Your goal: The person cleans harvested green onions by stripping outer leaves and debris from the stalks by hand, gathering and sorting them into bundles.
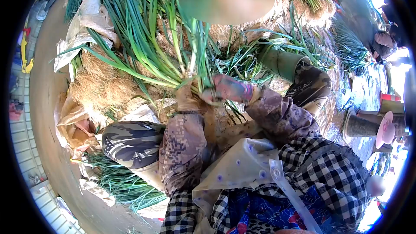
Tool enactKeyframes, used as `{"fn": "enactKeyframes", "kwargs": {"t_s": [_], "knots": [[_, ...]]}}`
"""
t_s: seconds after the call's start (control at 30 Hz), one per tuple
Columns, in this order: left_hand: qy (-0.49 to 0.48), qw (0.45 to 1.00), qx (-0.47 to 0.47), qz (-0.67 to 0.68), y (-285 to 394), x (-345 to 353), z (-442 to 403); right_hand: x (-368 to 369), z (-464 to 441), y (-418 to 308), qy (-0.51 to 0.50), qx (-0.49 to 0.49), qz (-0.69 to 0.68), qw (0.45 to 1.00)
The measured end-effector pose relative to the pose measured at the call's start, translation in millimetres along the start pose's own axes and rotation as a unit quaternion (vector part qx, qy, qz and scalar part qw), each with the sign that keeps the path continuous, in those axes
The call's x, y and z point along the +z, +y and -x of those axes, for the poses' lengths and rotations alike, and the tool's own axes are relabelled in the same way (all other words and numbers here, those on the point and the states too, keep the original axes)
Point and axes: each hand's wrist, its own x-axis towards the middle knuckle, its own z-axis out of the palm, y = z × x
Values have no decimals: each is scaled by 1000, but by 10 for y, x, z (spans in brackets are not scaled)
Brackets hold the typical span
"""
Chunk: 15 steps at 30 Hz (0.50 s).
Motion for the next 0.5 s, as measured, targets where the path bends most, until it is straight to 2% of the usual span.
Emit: {"fn": "enactKeyframes", "kwargs": {"t_s": [0.07, 0.1, 0.13, 0.2, 0.27, 0.3, 0.43, 0.47, 0.5], "knots": [[-34, 999, -15, -6, 37, 31, 28, 62, 159, 34, -65, -12, -30, 997], [-34, 999, -6, -4, 84, 74, 63, 178, 253, -285, 79, -3, 156, 985], [-35, 999, 5, -6, 127, 84, 85, -74, 351, -170, 166, 23, 150, 974], [-37, 999, 20, -4, 202, 135, 149, -221, 357, -387, 240, -41, 33, 969], [-40, 999, 29, -5, 267, 199, 239, -273, 312, -547, 321, -65, -4, 945], [-43, 999, 32, -4, 299, 236, 286, -286, 344, -685, 303, -34, 23, 952], [-52, 998, 48, 3, 362, 245, 323, -317, 37, -633, 307, -59, 14, 950], [-56, 997, 53, 3, 369, 247, 325, -224, -52, -648, 313, -22, 82, 946], [-61, 997, 55, 0, 377, 262, 330, -228, -156, -557, 246, -22, 169, 954]]}}
